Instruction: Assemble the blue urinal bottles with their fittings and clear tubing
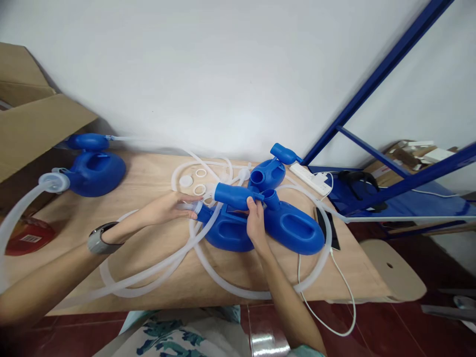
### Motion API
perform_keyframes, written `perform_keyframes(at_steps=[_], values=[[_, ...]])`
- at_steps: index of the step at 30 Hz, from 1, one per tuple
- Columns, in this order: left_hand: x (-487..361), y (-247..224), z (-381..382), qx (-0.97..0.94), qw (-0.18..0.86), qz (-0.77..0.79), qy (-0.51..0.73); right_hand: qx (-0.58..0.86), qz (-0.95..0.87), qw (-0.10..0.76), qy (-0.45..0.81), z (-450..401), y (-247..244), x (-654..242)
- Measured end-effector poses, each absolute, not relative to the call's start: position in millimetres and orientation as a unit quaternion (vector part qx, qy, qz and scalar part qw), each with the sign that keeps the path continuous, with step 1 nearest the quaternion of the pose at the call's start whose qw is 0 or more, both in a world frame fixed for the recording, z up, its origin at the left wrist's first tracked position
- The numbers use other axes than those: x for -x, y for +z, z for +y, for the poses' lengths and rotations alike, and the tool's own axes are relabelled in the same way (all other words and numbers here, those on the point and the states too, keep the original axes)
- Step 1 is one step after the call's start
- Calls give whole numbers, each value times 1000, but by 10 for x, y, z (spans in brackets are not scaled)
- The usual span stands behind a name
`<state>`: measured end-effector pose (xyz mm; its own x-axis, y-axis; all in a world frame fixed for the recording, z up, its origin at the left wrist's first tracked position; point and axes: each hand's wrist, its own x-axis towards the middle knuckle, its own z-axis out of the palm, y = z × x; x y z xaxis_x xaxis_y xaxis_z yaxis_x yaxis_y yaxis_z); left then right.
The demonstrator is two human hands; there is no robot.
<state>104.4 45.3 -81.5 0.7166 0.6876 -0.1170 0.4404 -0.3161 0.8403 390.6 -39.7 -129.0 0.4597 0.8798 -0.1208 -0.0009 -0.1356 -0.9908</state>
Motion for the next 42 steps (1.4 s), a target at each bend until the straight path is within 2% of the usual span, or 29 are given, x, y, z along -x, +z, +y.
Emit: perform_keyframes(at_steps=[4,7,10,14,18,21,23,27,28,31,33,36,42], values=[[-1016,-807,204,-871,283,369,155,603,-323,549,481,-122,-1037,-3887],[-978,-899,49,-910,117,358,173,601,-437,456,490,306,-939,-3799],[-880,-1019,64,-925,51,334,171,552,-614,360,435,831,-1018,-3668],[-750,-1127,147,-924,31,342,170,511,-744,236,359,1318,-1288,-3446],[-803,-1163,56,-903,38,360,230,495,-759,200,374,1412,-1480,-3284],[-907,-1180,-73,-874,47,374,307,493,-761,180,381,1302,-1419,-3372],[-965,-1200,-153,-846,52,407,341,497,-756,192,379,1103,-1266,-3540],[-1060,-1264,-265,-788,112,451,404,496,-728,285,378,276,-916,-3884],[-1090,-1276,-282,-773,133,455,423,516,-718,286,369,13,-878,-3925],[-1205,-1286,-314,-727,175,481,457,558,-734,212,323,-678,-958,-3910],[-1293,-1284,-323,-706,187,502,463,599,-709,254,272,-938,-1114,-3837],[-1420,-1302,-329,-688,160,521,478,610,-695,290,245,-1018,-1301,-3748],[-1606,-1385,-372,-668,80,549,497,614,-701,259,253,-934,-1312,-3759]])
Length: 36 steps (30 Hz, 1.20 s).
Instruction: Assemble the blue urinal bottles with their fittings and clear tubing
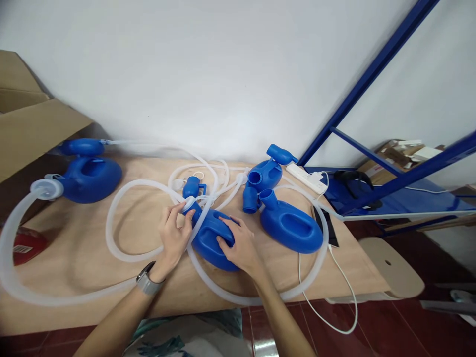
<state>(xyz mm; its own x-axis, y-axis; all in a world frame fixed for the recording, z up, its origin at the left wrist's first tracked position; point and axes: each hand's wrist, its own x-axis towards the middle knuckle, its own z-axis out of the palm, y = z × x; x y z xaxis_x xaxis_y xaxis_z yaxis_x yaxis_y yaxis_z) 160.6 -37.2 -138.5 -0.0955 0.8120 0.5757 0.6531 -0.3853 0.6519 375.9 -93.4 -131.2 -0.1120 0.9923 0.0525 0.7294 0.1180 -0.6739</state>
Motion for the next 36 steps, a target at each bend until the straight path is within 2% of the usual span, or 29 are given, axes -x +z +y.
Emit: perform_keyframes(at_steps=[9,13,15,21,24,30,36], values=[[-1446,-1377,-355,-708,59,536,456,566,-725,261,293,-898,-1383,-3909],[-1269,-1176,-311,-750,-46,534,387,540,-745,254,298,-756,-1385,-3989],[-1209,-1056,-223,-794,-57,512,323,528,-763,228,296,-704,-1338,-4000],[-1251,-968,150,-895,20,416,159,523,-814,210,142,-629,-1145,-3699],[-1308,-1054,221,-898,11,412,156,503,-839,189,87,-560,-1142,-3511],[-1232,-1234,336,-913,43,338,223,475,-852,204,84,-457,-1195,-3524],[-1068,-1306,530,-940,79,222,247,445,-848,286,24,-475,-1206,-3569]])
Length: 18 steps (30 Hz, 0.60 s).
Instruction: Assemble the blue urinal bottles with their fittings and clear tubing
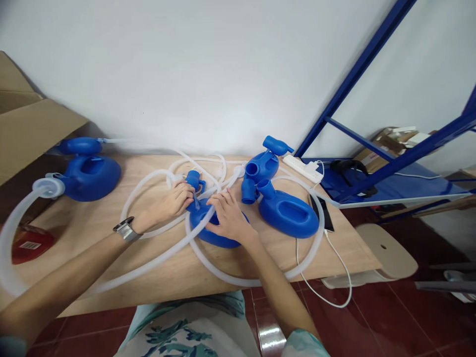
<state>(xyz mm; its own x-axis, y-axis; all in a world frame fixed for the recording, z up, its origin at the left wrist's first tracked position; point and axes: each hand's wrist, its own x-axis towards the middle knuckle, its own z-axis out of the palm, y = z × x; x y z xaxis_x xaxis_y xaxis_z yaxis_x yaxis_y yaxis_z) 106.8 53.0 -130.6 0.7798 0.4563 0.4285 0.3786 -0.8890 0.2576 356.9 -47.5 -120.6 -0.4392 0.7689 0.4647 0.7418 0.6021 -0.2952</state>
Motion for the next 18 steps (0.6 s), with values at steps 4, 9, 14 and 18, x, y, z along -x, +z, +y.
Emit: perform_keyframes(at_steps=[4,9,14,18], values=[[-1017,-1321,611,-957,65,182,214,397,-869,289,52,-519,-1152,-3606],[-1090,-1267,557,-944,81,231,223,372,-872,267,173,-476,-1053,-3678],[-1204,-1131,454,-895,202,305,254,496,-765,255,320,-265,-993,-3561],[-1247,-1112,466,-821,344,341,302,531,-743,222,342,-140,-950,-3385]])
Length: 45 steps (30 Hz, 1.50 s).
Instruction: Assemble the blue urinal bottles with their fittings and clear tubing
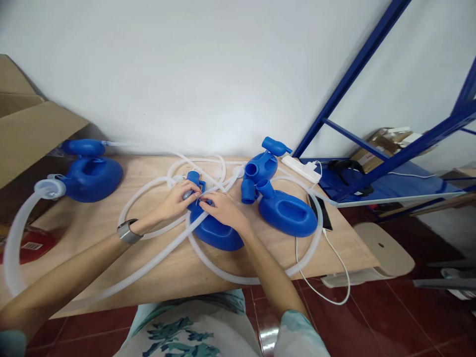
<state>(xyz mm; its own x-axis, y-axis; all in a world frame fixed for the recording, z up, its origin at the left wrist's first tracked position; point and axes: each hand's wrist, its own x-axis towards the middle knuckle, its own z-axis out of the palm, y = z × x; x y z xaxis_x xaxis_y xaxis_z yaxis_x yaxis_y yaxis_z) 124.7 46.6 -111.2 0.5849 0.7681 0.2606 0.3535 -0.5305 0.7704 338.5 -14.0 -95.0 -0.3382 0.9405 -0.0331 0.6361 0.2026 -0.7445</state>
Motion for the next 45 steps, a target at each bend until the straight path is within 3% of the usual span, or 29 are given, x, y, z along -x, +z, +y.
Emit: perform_keyframes(at_steps=[7,18,45], values=[[-1251,-1112,562,-710,515,372,304,523,-773,226,280,-154,-975,-3360],[-1248,-1132,577,-775,447,312,319,538,-668,232,459,44,-1062,-3334],[-1262,-985,592,-762,499,315,267,541,-659,235,467,108,-1129,-3304]])
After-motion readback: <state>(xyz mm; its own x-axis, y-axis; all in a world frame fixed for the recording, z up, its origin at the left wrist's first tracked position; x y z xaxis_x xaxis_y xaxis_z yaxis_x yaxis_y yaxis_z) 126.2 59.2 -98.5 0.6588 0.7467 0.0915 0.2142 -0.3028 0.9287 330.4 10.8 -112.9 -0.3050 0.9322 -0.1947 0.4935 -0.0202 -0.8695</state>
